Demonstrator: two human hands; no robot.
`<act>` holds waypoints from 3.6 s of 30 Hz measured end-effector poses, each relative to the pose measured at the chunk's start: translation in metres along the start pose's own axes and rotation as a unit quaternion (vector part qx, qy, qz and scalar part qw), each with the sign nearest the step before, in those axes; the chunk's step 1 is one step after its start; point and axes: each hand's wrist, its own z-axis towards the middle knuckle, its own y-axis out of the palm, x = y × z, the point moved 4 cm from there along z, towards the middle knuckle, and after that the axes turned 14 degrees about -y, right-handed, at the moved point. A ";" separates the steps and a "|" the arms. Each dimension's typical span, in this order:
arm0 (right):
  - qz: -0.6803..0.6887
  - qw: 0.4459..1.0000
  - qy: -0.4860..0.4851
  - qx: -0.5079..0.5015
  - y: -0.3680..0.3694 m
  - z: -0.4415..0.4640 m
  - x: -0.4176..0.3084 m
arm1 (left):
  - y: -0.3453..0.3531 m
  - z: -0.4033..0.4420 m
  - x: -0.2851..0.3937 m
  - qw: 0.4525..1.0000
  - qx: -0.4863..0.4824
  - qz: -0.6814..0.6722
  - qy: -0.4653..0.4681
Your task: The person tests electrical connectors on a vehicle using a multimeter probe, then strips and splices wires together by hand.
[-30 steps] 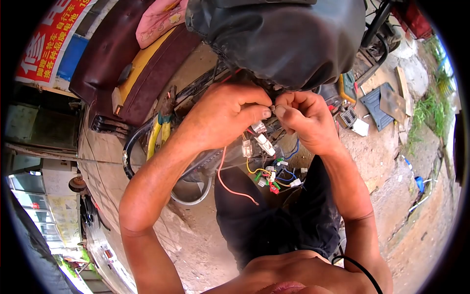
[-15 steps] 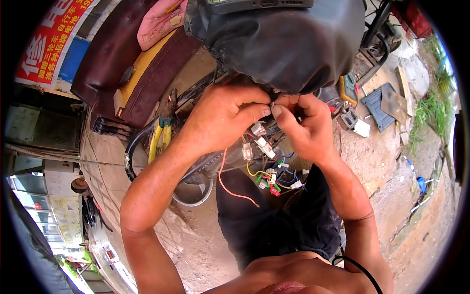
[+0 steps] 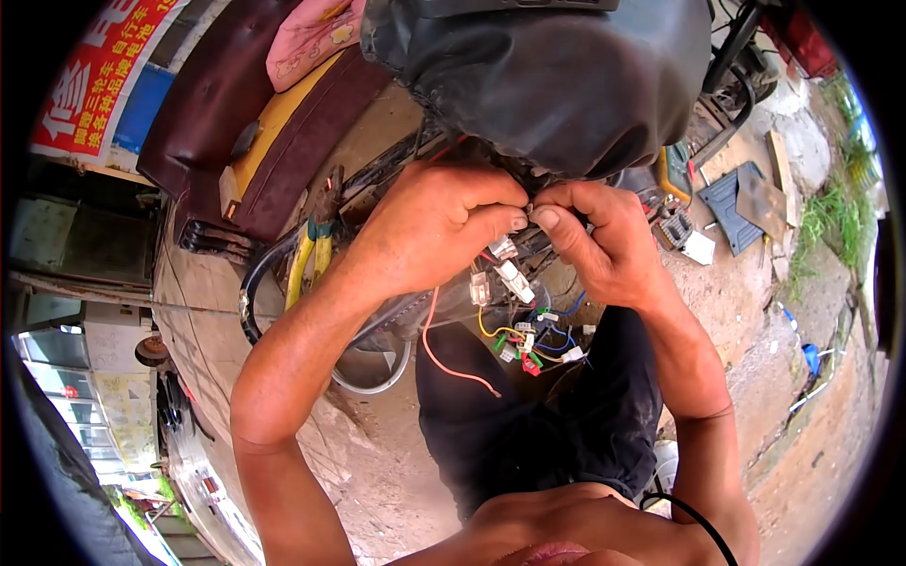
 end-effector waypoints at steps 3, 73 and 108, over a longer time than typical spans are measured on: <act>0.022 0.999 0.031 -0.002 0.002 -0.002 0.003 | 0.000 0.000 0.000 1.000 -0.002 0.010 0.003; -0.018 0.983 0.181 -0.002 0.048 -0.017 -0.110 | -0.019 -0.054 0.021 0.916 0.089 0.071 0.385; -0.061 0.992 0.096 -0.055 0.026 -0.037 -0.087 | 0.007 -0.034 0.010 0.940 -0.034 -0.020 0.338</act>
